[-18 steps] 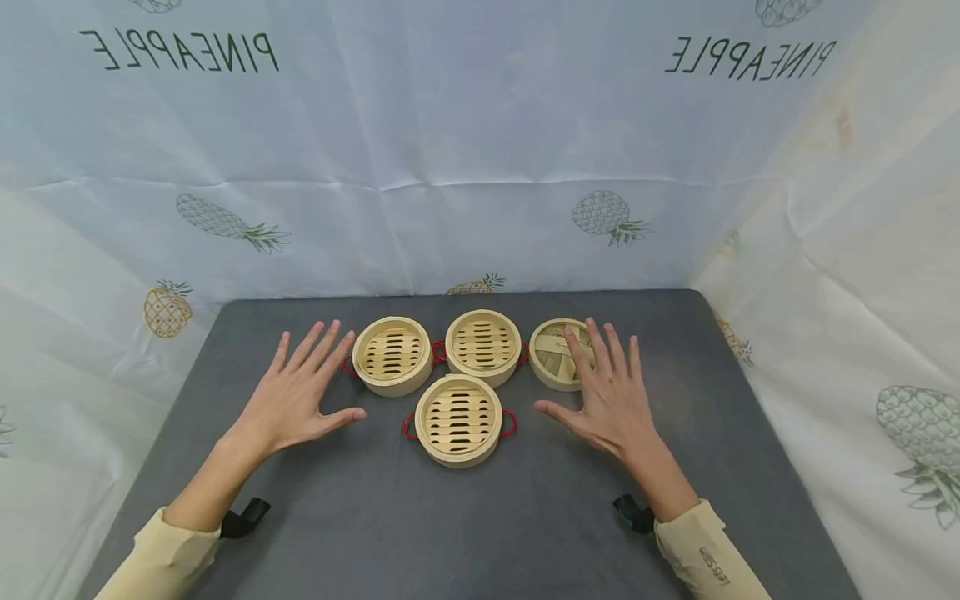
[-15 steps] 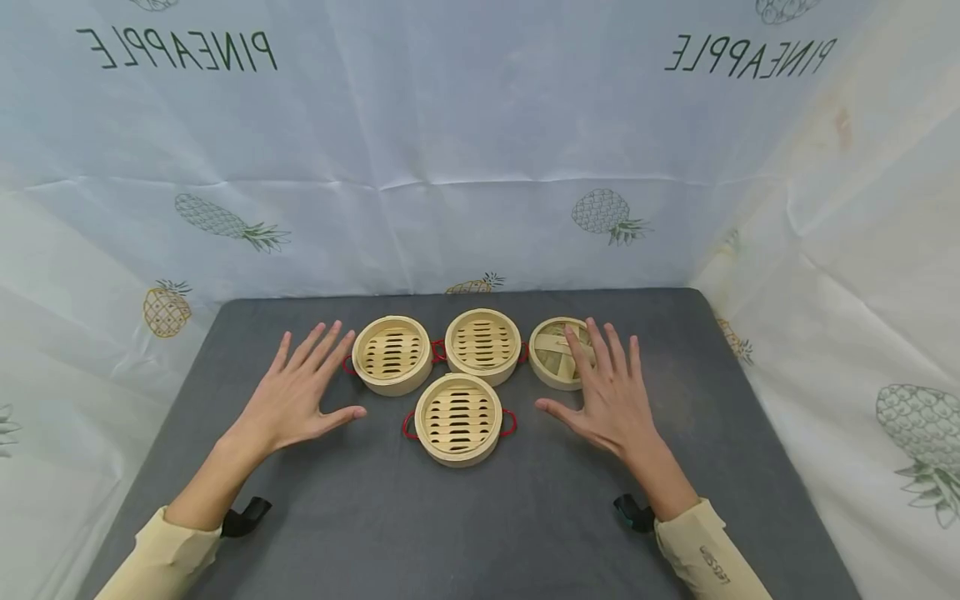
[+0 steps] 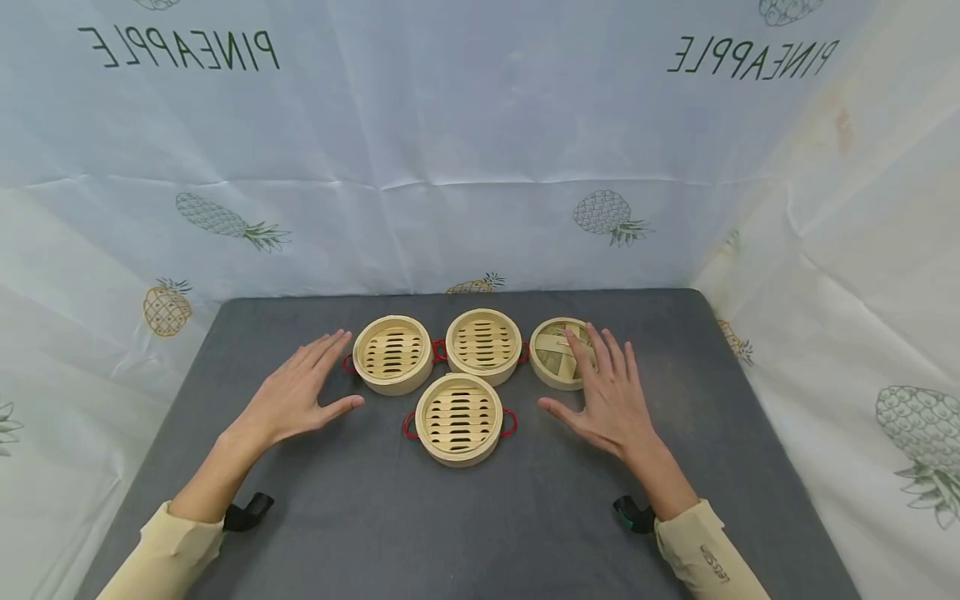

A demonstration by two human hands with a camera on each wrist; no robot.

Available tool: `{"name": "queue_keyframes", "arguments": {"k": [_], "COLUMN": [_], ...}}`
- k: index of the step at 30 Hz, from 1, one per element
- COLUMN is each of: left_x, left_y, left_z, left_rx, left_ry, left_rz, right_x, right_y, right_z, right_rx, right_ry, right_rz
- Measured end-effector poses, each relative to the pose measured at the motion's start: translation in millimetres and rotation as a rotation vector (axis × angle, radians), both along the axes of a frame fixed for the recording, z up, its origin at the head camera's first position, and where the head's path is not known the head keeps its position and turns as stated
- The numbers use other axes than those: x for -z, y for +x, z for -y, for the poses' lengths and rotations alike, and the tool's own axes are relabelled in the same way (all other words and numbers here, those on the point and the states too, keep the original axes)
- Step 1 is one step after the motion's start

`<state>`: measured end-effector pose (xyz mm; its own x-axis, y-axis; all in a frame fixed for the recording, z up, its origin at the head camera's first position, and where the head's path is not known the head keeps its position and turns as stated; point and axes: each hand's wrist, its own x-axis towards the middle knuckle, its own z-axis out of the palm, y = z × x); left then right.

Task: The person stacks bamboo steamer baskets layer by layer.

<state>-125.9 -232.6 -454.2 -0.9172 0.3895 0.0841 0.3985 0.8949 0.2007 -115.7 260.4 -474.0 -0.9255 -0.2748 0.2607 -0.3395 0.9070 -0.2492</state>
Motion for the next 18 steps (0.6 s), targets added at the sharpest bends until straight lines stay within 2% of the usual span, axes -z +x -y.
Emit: {"name": "queue_keyframes", "arguments": {"k": [9, 18], "left_x": [4.2, 12.1], "left_y": [-2.4, -8.4], "left_z": [1.2, -2.8], "left_rx": [-0.049, -0.06], "left_ry": [0.103, 0.194], "left_rz": [0.129, 0.182], "right_x": [0.9, 5.1], "right_y": [3.7, 8.9], "right_z": [5.6, 15.1], "right_rx": [-0.028, -0.068], "right_ry": [-0.096, -0.181], "right_rz": [0.05, 0.073]}}
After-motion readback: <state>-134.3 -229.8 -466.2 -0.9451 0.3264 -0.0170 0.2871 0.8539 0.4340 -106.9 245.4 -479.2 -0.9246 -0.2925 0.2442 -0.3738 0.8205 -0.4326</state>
